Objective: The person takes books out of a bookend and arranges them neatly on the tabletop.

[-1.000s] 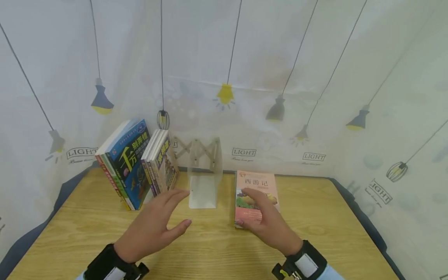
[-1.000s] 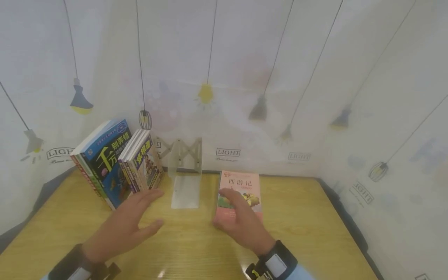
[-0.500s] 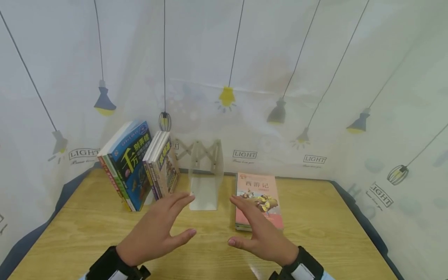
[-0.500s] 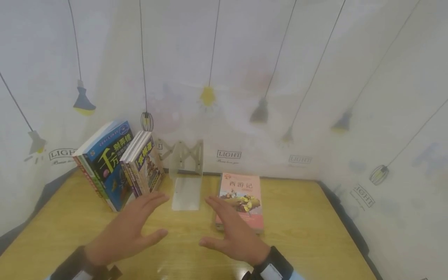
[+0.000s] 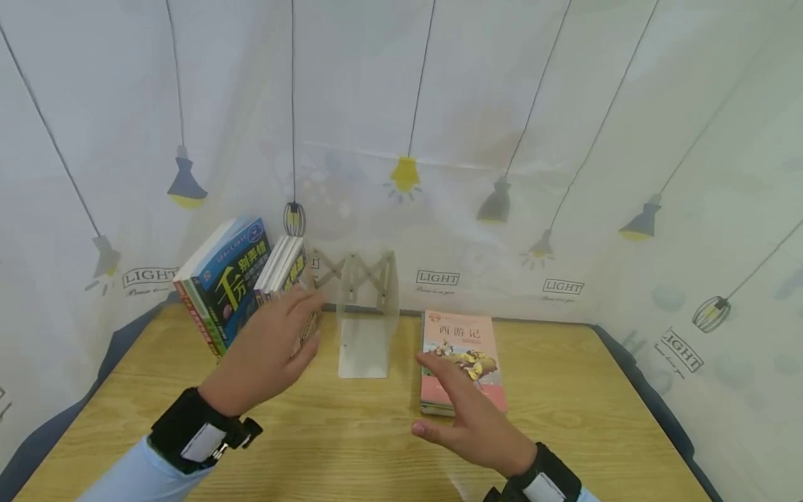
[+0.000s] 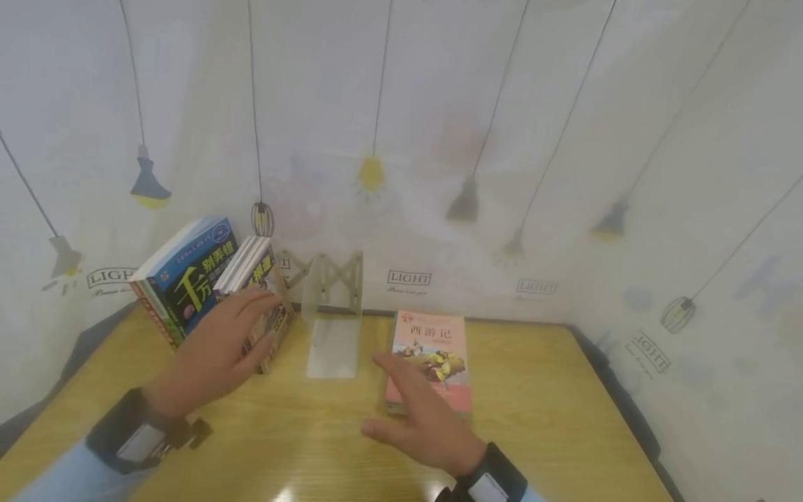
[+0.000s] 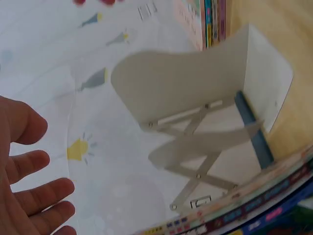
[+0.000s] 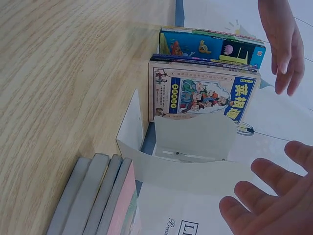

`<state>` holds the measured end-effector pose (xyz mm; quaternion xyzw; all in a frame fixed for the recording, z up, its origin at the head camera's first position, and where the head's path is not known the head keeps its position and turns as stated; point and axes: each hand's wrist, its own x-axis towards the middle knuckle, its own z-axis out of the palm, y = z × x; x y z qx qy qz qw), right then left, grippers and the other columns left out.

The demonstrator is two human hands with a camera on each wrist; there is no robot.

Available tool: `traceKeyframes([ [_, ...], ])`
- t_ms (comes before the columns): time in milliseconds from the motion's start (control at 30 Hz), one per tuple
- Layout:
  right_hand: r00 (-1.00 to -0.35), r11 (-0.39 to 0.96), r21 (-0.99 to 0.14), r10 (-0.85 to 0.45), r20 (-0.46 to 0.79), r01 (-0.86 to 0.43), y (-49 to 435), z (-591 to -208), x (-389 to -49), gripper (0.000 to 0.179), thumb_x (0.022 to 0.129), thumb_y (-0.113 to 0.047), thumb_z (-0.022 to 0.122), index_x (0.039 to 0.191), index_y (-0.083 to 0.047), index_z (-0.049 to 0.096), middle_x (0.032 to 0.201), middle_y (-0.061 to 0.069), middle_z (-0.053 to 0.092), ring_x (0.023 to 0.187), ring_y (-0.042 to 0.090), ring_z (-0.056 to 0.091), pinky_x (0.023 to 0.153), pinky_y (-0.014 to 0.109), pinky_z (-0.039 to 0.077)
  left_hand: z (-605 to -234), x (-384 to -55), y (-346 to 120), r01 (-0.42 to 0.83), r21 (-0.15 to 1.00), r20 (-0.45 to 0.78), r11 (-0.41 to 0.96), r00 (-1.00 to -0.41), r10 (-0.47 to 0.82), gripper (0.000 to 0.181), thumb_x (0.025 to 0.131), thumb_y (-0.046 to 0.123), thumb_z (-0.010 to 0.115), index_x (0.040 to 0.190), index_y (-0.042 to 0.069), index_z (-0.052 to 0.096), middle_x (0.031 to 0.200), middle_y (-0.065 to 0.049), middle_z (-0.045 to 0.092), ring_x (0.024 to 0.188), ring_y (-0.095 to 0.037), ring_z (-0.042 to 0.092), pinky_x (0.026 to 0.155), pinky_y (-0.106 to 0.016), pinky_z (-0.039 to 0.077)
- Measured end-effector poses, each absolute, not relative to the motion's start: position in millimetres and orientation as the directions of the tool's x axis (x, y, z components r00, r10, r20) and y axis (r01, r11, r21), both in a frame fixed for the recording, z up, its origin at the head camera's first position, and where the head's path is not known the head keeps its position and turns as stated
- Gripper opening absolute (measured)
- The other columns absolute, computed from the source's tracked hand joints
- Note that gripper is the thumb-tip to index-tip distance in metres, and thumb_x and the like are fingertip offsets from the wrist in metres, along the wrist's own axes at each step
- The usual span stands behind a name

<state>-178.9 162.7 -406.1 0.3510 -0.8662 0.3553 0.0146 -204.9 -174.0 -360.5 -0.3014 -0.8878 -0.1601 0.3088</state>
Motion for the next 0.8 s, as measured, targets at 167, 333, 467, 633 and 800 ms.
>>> traceKeyframes([
  [167, -0.748, 0.493, -0.609, -0.605, 0.273, -0.621, 165, -410, -180, 0.086, 0.091, -0.035, 0.074, 0.159, -0.031, 0.022, 0.162, -0.006, 0.03, 0.148, 0.022, 0.031, 0.11, 0.059, 0.038, -346, -239, -181, 0.586, 0.007, 0.722, 0.81, -0.564, 0.402, 0.039, 0.093, 0.016, 0.061, 0.124, -0.008, 0.06, 0.116, -0.025, 0.062, 0.107, -0.04, 0.059, 0.097, -0.055, 0.048],
  [333, -0.762, 0.488, -0.642, -0.6, 0.246, -0.591, 166, -412, -179, 0.083, 0.092, -0.037, 0.073, 0.158, -0.036, 0.023, 0.161, -0.009, 0.031, 0.148, 0.017, 0.032, 0.111, 0.056, 0.039, -341, -268, -185, 0.495, -0.056, 0.75, 0.867, -0.552, 0.364, 0.035, 0.089, 0.01, 0.061, 0.118, -0.01, 0.061, 0.111, -0.029, 0.062, 0.106, -0.046, 0.058, 0.097, -0.059, 0.045],
  [467, -0.754, 0.493, -0.629, -0.611, 0.242, -0.601, 165, -413, -179, 0.083, 0.093, -0.035, 0.072, 0.159, -0.035, 0.022, 0.162, -0.003, 0.032, 0.148, 0.021, 0.033, 0.111, 0.057, 0.039, -346, -281, -187, 0.348, -0.041, 0.665, 0.937, -0.69, 0.286, 0.046, 0.093, 0.022, 0.062, 0.13, -0.005, 0.056, 0.124, -0.034, 0.056, 0.123, -0.051, 0.049, 0.108, -0.065, 0.034],
  [633, -0.738, 0.503, -0.597, -0.63, 0.243, -0.625, 166, -415, -178, 0.083, 0.094, -0.031, 0.072, 0.16, -0.032, 0.022, 0.162, 0.002, 0.032, 0.147, 0.027, 0.035, 0.108, 0.06, 0.041, -354, -286, -188, 0.198, -0.019, 0.545, 0.98, -0.82, 0.176, 0.064, 0.096, 0.046, 0.059, 0.143, 0.004, 0.051, 0.139, -0.035, 0.049, 0.142, -0.053, 0.029, 0.117, -0.069, 0.012],
  [800, -0.749, 0.51, -0.613, -0.627, 0.215, -0.603, 167, -416, -177, 0.08, 0.095, -0.035, 0.069, 0.159, -0.035, 0.021, 0.162, 0.0, 0.031, 0.147, 0.028, 0.034, 0.108, 0.061, 0.04, -354, -280, -187, 0.169, -0.049, 0.525, 0.984, -0.834, 0.17, 0.073, 0.093, 0.054, 0.06, 0.148, 0.006, 0.047, 0.142, -0.03, 0.05, 0.144, -0.051, 0.025, 0.116, -0.071, 0.007],
])
